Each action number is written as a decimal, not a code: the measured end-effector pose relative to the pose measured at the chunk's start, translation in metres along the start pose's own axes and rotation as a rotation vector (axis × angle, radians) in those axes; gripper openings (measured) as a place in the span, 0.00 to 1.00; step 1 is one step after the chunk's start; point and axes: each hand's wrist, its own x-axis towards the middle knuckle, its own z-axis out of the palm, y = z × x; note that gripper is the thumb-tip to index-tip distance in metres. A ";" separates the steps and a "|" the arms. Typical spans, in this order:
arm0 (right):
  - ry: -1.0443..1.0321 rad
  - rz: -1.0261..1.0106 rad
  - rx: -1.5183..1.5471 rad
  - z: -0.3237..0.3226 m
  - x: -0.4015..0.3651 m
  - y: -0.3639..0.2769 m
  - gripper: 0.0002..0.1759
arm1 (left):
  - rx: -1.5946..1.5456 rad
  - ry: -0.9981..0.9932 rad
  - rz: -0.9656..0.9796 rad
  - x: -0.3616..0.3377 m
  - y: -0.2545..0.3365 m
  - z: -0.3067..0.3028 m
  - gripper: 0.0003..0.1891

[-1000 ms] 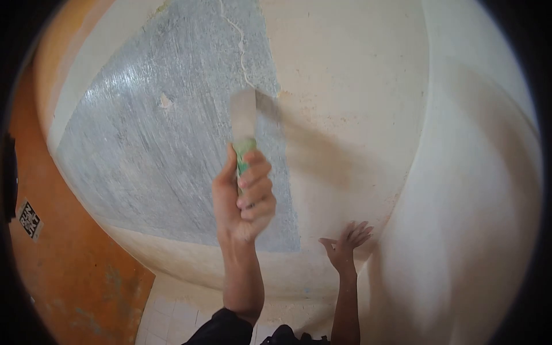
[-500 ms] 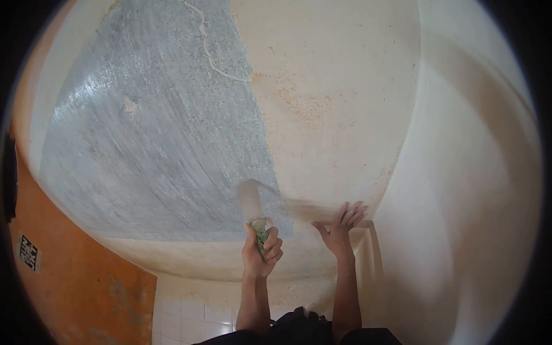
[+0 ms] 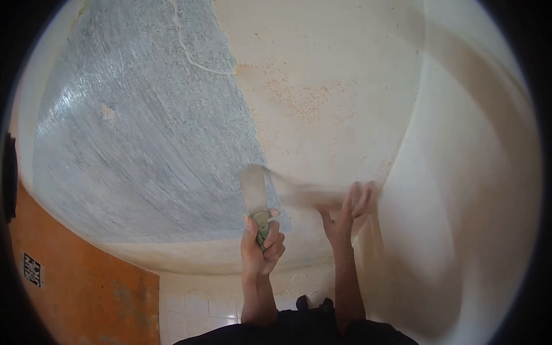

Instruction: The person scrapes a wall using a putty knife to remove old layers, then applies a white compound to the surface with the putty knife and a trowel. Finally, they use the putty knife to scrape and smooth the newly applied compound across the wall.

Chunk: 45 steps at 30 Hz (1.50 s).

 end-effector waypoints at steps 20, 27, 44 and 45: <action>-0.102 -0.063 -0.002 0.014 0.003 0.017 0.60 | -0.160 0.002 0.073 0.011 -0.002 0.040 0.29; -0.132 -0.042 -0.004 0.010 0.004 0.015 0.60 | -0.116 0.041 0.103 0.017 0.005 0.054 0.29; -0.141 -0.064 -0.029 0.011 0.002 0.020 0.58 | -0.162 0.020 0.179 0.022 -0.009 0.035 0.32; -0.138 -0.066 -0.005 0.012 0.002 0.021 0.58 | -0.163 0.048 0.148 0.019 -0.015 0.031 0.32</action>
